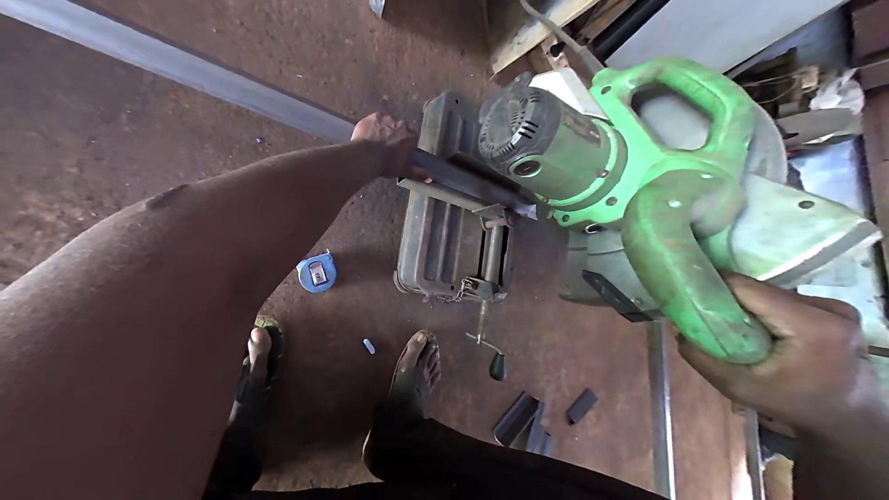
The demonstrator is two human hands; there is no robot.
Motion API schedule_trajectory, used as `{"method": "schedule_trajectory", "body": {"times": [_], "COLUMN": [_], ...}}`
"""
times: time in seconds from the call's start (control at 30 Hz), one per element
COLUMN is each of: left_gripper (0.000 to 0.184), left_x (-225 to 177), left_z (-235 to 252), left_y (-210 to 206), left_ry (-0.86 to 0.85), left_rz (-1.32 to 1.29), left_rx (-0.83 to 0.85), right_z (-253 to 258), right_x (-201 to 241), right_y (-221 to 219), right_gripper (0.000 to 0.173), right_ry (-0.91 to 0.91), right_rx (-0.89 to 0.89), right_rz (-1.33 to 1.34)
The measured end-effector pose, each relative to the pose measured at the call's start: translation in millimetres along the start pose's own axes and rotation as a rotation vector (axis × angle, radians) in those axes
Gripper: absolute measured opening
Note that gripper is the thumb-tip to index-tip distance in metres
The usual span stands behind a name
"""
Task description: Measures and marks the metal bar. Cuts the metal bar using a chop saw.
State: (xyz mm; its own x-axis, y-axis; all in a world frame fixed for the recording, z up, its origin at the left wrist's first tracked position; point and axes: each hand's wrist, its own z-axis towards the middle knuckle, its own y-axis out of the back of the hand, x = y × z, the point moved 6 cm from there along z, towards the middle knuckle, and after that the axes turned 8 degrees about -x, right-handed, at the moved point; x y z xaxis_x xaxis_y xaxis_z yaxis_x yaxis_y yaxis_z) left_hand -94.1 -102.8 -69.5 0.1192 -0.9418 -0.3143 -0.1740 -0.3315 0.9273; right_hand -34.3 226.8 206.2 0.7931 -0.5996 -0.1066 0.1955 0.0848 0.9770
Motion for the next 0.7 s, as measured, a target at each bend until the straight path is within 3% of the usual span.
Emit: {"method": "schedule_trajectory", "body": {"times": [0.27,0.53,0.7], "left_gripper": [0.082,0.076,0.048], "left_x": [-0.4,-2.4,-7.2], "left_z": [8.9,7.4,-8.7], "left_y": [-8.6,-5.9,7.4], "left_ry": [-0.098,-0.08,-0.143], "left_rz": [0.013,0.029,0.031], "left_rx": [-0.03,-0.018,-0.053], "right_z": [-1.2,-5.5,-6.2], "right_x": [1.1,1.0,11.3], "right_y": [0.6,-1.7,-1.7], "right_gripper": [0.038,0.04,0.037], "right_ry": [-0.009,-0.048,-0.161], "right_rx": [-0.03,-0.077,-0.068], "right_rz": [-0.029,-0.009,-0.058]}}
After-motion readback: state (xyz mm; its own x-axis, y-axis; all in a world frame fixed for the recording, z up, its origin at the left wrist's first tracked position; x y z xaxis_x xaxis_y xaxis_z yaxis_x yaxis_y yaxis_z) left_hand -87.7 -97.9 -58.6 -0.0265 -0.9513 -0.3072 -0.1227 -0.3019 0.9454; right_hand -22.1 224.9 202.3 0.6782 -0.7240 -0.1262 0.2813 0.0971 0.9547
